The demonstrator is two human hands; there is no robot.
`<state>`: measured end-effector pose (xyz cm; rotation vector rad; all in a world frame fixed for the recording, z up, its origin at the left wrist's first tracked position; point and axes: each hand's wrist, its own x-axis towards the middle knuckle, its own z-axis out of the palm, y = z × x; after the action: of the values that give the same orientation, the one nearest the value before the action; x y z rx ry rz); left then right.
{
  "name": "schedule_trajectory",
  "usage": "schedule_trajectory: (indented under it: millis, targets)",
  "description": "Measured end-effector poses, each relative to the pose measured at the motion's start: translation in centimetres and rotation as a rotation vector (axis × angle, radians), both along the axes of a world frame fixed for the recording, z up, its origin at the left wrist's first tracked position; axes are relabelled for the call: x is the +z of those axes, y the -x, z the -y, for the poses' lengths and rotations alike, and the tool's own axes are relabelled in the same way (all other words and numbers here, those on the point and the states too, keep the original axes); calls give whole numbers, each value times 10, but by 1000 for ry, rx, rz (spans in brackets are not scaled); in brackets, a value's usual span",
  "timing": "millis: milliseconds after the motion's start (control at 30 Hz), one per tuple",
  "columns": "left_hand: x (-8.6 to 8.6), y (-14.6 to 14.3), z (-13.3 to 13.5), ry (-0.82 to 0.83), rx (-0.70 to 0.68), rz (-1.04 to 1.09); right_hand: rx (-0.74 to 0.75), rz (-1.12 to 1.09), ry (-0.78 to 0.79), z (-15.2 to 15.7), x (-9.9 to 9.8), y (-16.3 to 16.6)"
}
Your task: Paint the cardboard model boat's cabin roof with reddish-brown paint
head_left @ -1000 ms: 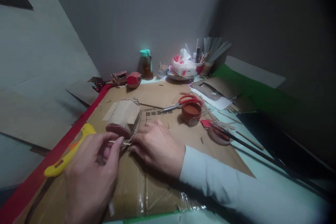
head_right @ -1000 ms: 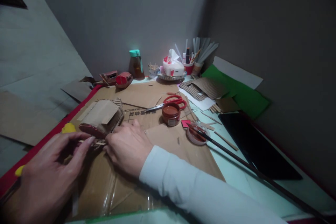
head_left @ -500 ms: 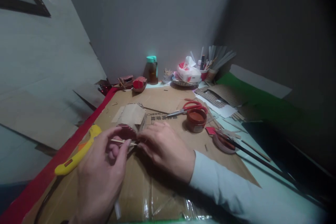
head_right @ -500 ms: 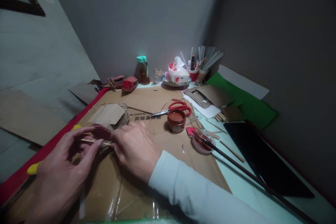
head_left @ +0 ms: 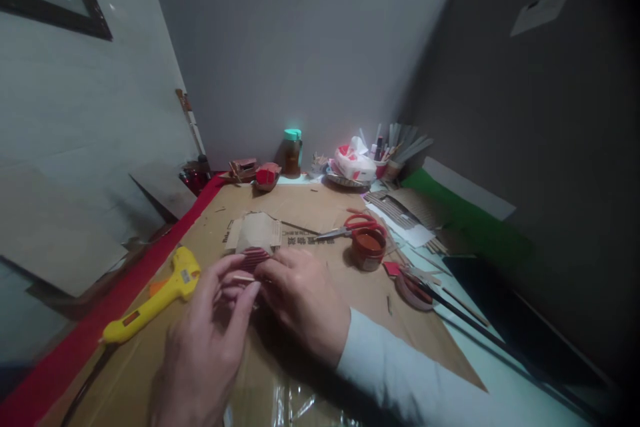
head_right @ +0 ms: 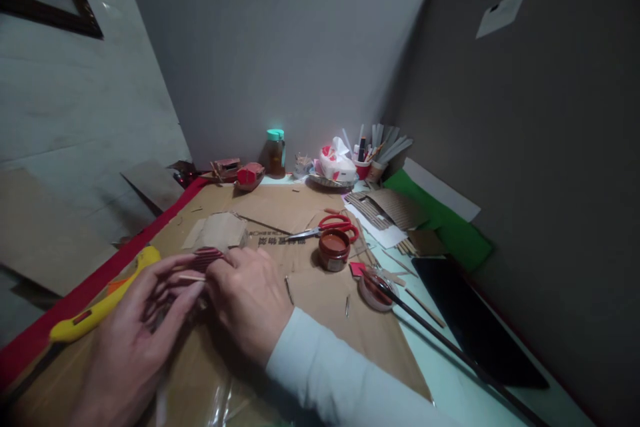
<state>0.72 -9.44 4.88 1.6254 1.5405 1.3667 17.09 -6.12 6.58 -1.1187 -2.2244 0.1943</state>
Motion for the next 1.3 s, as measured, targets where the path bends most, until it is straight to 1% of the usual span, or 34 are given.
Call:
schedule_trajectory:
  millis: [133,300,400,467,533,633,700,767,933,1000,1067,1133,1233,1300]
  targets:
    - [-1,10,0,88,-11,121,23,-60,13,0,3,-4]
    - [-13,19,-5,198,9,367,98,-124,37,-1,10,-14]
    - [-18,17,-6,257,-24,514,143,-149,29,-2,13,-18]
    - [-15,14,-4,288,-53,602,177,-165,21,-3,15,-21]
    - [-8,10,-2,316,-69,671,202,-181,12,-3,18,-23]
    - [2,6,3,359,-46,729,214,-210,-16,-2,23,-25]
    - [6,3,4,413,-57,788,229,-227,-36,-2,27,-26]
    - [6,2,4,474,-108,883,252,-234,-50,-1,32,-26]
    - [7,0,0,536,-342,1161,376,-165,-49,5,48,-26]
    - [10,1,0,572,-369,1242,429,-123,-48,9,57,-27]
    - [15,1,2,576,-359,1269,466,-96,-49,12,66,-28]
    - [22,-1,5,552,-298,1305,485,-89,-49,15,73,-30]
    - [33,-7,10,543,-196,1367,467,-118,-58,20,77,-29]
    - [42,-11,14,512,-146,1365,421,-160,-80,23,76,-27]
